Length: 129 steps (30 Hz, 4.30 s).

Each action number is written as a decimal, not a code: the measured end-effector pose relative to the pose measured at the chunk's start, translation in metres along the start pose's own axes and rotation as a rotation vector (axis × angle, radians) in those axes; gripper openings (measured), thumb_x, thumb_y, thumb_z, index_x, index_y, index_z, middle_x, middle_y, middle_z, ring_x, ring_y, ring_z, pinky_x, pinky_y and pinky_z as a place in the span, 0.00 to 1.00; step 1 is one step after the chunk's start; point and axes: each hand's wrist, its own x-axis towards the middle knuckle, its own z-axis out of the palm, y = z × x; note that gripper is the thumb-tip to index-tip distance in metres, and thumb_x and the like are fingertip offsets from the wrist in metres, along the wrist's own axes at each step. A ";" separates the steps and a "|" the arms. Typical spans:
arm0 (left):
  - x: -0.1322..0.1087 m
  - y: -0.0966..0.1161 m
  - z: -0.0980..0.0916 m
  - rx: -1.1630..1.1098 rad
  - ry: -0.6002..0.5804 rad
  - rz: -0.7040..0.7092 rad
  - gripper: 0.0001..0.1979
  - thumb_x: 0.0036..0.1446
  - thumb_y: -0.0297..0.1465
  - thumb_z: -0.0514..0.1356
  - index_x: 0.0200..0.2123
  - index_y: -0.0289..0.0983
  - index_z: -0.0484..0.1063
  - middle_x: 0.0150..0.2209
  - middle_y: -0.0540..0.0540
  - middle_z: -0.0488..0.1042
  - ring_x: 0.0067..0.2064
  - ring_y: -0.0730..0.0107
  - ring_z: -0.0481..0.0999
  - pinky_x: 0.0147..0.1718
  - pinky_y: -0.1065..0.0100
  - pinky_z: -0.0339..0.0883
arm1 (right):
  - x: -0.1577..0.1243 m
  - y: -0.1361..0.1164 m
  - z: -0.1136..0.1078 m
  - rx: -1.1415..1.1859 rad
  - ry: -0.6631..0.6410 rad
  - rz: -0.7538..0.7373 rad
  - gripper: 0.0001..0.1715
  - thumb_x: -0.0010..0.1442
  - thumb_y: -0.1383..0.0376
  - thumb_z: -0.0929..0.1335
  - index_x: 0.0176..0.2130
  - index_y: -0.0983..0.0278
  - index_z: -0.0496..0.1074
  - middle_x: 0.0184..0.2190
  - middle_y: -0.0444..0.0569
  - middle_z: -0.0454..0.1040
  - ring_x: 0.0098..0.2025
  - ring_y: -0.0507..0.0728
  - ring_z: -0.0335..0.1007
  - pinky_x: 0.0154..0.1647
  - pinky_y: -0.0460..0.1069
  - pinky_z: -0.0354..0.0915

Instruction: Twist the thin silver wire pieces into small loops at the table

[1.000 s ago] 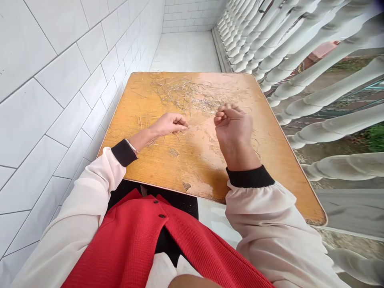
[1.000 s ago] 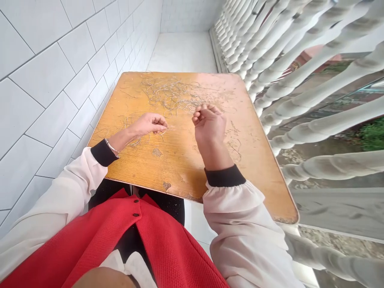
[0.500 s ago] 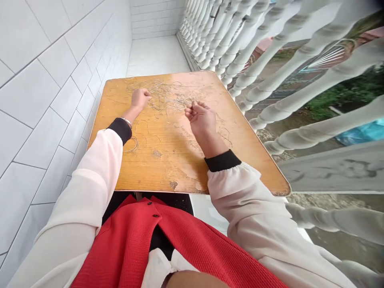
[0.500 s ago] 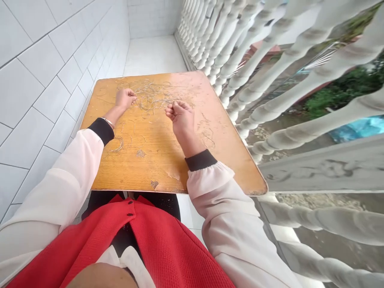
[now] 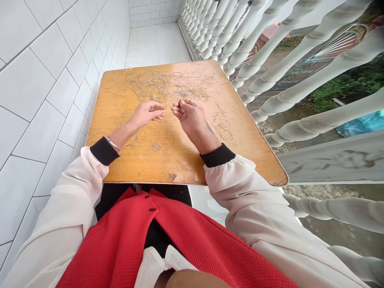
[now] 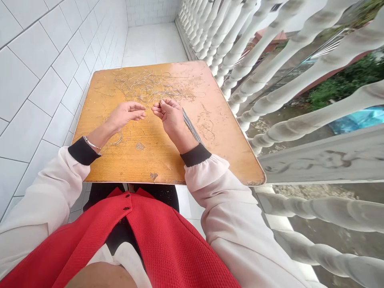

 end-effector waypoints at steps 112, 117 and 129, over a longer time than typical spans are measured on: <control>-0.064 -0.030 -0.026 0.243 -0.318 0.053 0.09 0.65 0.26 0.62 0.33 0.32 0.80 0.19 0.51 0.75 0.21 0.79 0.73 0.25 0.78 0.67 | -0.031 0.010 -0.006 -1.268 -0.650 -0.708 0.16 0.68 0.66 0.65 0.37 0.62 0.83 0.34 0.52 0.82 0.34 0.58 0.74 0.38 0.52 0.64; -0.063 -0.034 -0.024 0.252 -0.268 0.114 0.09 0.64 0.24 0.61 0.33 0.33 0.80 0.18 0.53 0.73 0.19 0.82 0.70 0.22 0.80 0.64 | -0.033 0.010 -0.008 -1.338 -0.370 -0.738 0.16 0.66 0.66 0.65 0.31 0.63 0.80 0.35 0.56 0.78 0.37 0.61 0.74 0.38 0.55 0.64; -0.063 -0.031 -0.010 0.053 0.083 0.073 0.11 0.66 0.21 0.59 0.32 0.34 0.79 0.17 0.55 0.72 0.17 0.84 0.69 0.20 0.81 0.63 | -0.016 0.006 -0.008 -0.364 0.095 -0.304 0.17 0.63 0.54 0.76 0.31 0.61 0.72 0.24 0.41 0.69 0.26 0.52 0.71 0.29 0.48 0.73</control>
